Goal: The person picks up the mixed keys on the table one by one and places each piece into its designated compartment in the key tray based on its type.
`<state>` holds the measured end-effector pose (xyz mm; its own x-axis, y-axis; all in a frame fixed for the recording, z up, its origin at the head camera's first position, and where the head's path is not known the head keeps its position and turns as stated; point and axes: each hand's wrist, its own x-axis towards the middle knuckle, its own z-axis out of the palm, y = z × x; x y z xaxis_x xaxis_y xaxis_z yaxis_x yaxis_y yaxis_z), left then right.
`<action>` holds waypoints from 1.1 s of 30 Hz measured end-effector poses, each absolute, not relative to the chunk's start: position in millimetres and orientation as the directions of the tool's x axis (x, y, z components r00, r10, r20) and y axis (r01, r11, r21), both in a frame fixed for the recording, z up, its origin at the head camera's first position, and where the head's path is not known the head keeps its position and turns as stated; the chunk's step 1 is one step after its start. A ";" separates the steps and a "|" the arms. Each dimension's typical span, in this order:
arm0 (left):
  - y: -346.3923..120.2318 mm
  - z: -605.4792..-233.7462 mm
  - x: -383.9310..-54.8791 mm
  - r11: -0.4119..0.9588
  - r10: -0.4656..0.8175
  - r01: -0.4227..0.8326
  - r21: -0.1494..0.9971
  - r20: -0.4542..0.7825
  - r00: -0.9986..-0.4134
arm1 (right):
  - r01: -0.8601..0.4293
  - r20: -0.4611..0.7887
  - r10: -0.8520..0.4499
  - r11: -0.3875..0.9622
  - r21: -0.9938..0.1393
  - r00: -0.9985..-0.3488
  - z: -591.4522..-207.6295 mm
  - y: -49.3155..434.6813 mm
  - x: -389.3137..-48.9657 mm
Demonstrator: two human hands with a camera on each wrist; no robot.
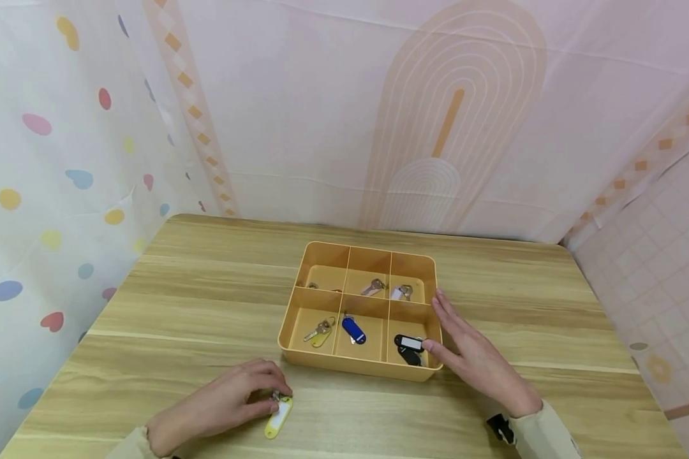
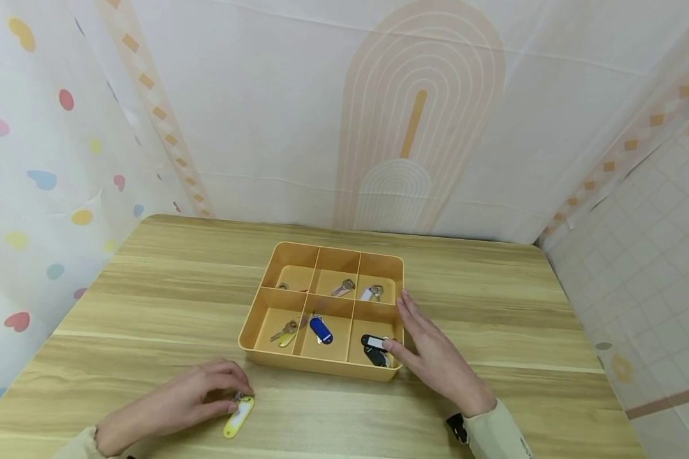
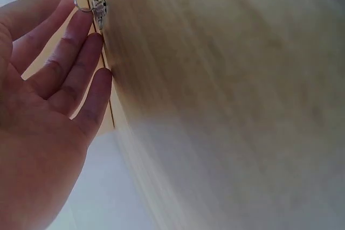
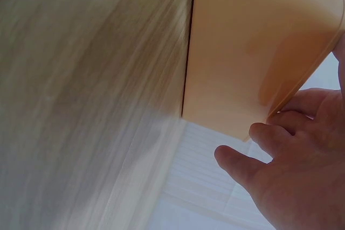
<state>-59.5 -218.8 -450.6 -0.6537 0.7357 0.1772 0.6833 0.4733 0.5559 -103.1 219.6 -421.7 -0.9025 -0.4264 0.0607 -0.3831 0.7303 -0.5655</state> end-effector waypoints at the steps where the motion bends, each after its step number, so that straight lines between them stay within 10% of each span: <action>1: -219.0 -450.4 -59.6 0.480 0.736 0.679 0.556 0.167 -0.656 | -0.383 0.062 -0.426 0.730 -0.566 -0.903 -421.8 219.6 -103.1; 33: -216.2 -443.2 -59.6 0.455 0.707 0.765 0.456 0.337 -0.622 | -0.387 0.067 -0.430 0.722 -0.573 -0.901 -421.4 219.2 -102.5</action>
